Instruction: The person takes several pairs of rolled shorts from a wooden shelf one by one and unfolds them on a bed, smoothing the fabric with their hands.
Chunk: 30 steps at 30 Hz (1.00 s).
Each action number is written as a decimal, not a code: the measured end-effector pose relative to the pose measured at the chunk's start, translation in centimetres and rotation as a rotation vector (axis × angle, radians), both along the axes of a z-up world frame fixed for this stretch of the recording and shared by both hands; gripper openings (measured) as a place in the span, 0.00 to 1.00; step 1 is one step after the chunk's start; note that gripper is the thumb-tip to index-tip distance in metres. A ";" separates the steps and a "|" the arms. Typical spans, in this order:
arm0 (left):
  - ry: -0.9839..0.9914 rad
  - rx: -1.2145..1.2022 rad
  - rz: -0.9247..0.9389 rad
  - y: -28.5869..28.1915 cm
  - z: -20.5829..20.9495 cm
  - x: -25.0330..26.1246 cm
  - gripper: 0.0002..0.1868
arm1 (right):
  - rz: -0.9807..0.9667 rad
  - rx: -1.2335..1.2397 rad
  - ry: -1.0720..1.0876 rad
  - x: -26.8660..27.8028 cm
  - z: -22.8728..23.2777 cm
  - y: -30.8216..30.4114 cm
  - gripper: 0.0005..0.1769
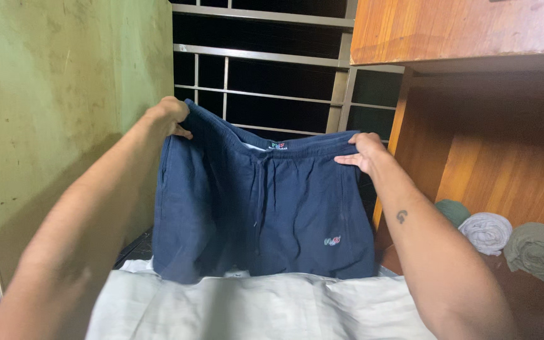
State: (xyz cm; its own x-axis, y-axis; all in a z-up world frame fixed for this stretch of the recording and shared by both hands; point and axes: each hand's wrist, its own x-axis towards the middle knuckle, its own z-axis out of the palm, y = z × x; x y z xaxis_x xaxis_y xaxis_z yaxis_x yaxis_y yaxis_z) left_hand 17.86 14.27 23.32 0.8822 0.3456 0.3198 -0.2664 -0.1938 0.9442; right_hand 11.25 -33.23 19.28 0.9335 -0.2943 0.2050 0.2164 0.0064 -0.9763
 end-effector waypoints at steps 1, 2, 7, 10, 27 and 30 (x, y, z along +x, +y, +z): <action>-0.002 0.048 0.036 -0.5 -0.3 0.1 0.17 | 0.000 0.002 0.001 1.2 -0.5 -0.2 0.15; -0.004 0.094 0.071 -1.1 -0.6 0.1 0.17 | 0.020 0.075 -0.177 2.9 -1.1 -0.4 0.14; -0.567 0.101 0.141 -3.7 -2.3 -0.4 0.11 | 0.078 0.335 -0.750 10.0 -3.8 -1.3 0.13; -0.748 -0.065 0.022 -4.3 -3.7 -1.0 0.08 | -0.013 0.488 -0.723 10.1 -4.7 -1.6 0.10; -0.027 0.182 -0.292 1.3 -21.2 1.5 0.09 | -0.016 0.029 -0.098 1.8 -19.5 -3.8 0.15; 0.258 0.362 -0.439 2.4 -19.9 -1.6 0.14 | 0.046 -0.125 0.162 0.8 -20.0 -4.6 0.19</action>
State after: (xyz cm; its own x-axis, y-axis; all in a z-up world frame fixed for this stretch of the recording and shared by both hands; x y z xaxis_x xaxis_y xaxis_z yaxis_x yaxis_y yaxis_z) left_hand 16.23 16.68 3.40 0.9819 -0.1572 0.1060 -0.1655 -0.4379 0.8836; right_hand 12.03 -37.80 -0.71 0.9691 -0.2323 0.0830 0.0583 -0.1109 -0.9921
